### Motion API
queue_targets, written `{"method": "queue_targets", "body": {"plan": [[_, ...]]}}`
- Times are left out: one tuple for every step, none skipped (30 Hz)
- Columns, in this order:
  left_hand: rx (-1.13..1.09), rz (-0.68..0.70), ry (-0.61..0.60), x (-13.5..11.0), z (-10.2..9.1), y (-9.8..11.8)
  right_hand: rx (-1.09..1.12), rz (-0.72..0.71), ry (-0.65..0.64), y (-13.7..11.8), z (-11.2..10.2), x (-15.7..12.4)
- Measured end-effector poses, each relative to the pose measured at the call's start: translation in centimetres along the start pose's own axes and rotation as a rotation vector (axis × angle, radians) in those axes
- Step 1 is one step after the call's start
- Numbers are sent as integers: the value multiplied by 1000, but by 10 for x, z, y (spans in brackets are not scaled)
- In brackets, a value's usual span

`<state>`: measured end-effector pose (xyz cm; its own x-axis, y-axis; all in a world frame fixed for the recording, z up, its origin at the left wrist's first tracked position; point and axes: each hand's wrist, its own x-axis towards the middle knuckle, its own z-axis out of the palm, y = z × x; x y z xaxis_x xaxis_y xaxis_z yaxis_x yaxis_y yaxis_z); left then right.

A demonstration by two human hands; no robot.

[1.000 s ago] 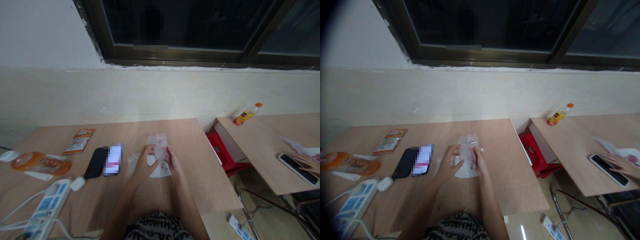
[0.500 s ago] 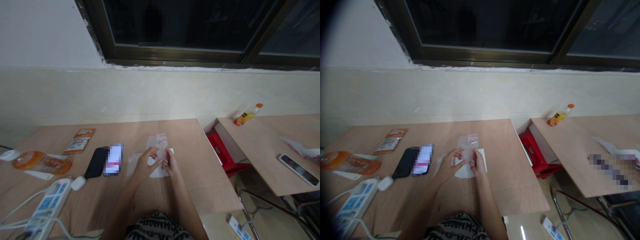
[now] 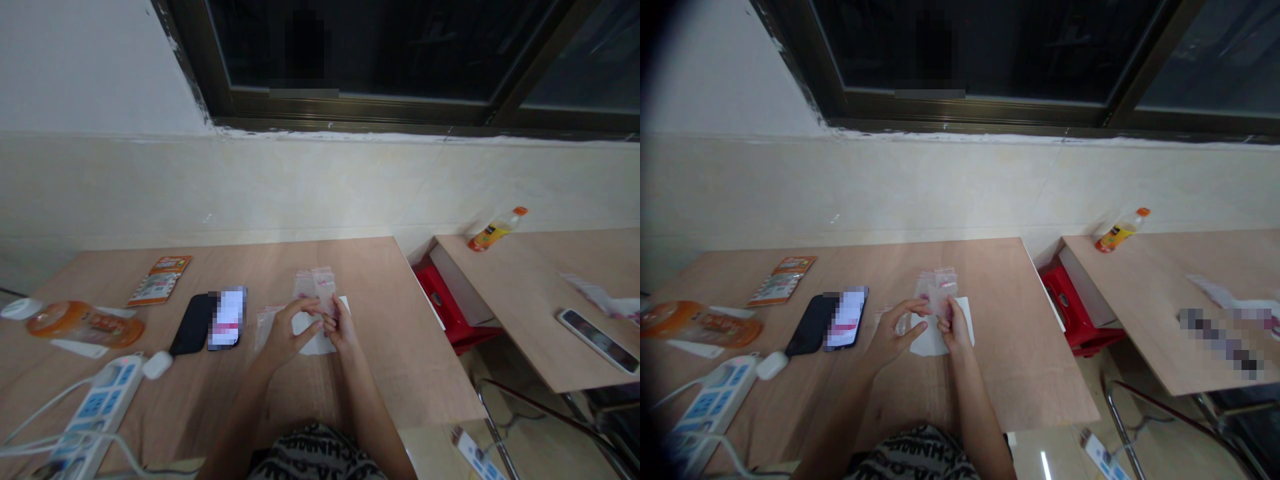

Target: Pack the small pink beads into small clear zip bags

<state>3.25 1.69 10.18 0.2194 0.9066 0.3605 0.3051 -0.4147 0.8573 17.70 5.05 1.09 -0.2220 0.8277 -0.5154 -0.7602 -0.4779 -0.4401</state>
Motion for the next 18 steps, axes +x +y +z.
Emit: {"method": "queue_targets", "body": {"plan": [[2, 3, -4, 0, 0, 1, 13, -9, -2, 0, 0, 0], [4, 6, 1, 0, 0, 1, 19, -20, 0, -1, 1, 0], [5, 6, 11, 0, 0, 1, 20, -29, 6, -1, 1, 0], [8, 2, 21, 0, 0, 0, 15, -32, 16, 0, 2, 0], [12, -7, 31, 0, 1, -1, 12, -34, 29, 0, 2, 0], [21, -19, 38, 0, 1, -2, 12, -38, 44, 0, 3, 0], [37, -34, 46, 1, 1, -3, 14, -45, 60, 1, 3, 0], [58, -50, 52, 1, 1, -5, 15, -54, 76, 2, 4, 0], [81, -66, 56, 2, 2, -7, 10, -65, 87, 2, 5, 0], [102, -79, 57, 3, 2, -8, 1, -75, 95, 3, 6, -1], [120, -87, 52, 3, 3, -10, -11, -85, 99, 3, 7, -1], [133, -91, 40, 4, 3, -11, -25, -94, 99, 3, 7, -2], [142, -92, 26, 4, 4, -13, -37, -100, 98, 4, 8, -3], [151, -90, 16, 4, 4, -14, -46, -105, 93, 4, 9, -4], [163, -89, 14, 4, 4, -16, -49, -106, 86, 4, 9, -5], [176, -89, 16, 3, 4, -17, -49, -104, 75, 4, 9, -5], [189, -90, 24, 3, 4, -18, -47, -99, 61, 4, 8, -5], [202, -93, 35, 3, 3, -19, -41, -94, 48, 4, 7, -5]]}}
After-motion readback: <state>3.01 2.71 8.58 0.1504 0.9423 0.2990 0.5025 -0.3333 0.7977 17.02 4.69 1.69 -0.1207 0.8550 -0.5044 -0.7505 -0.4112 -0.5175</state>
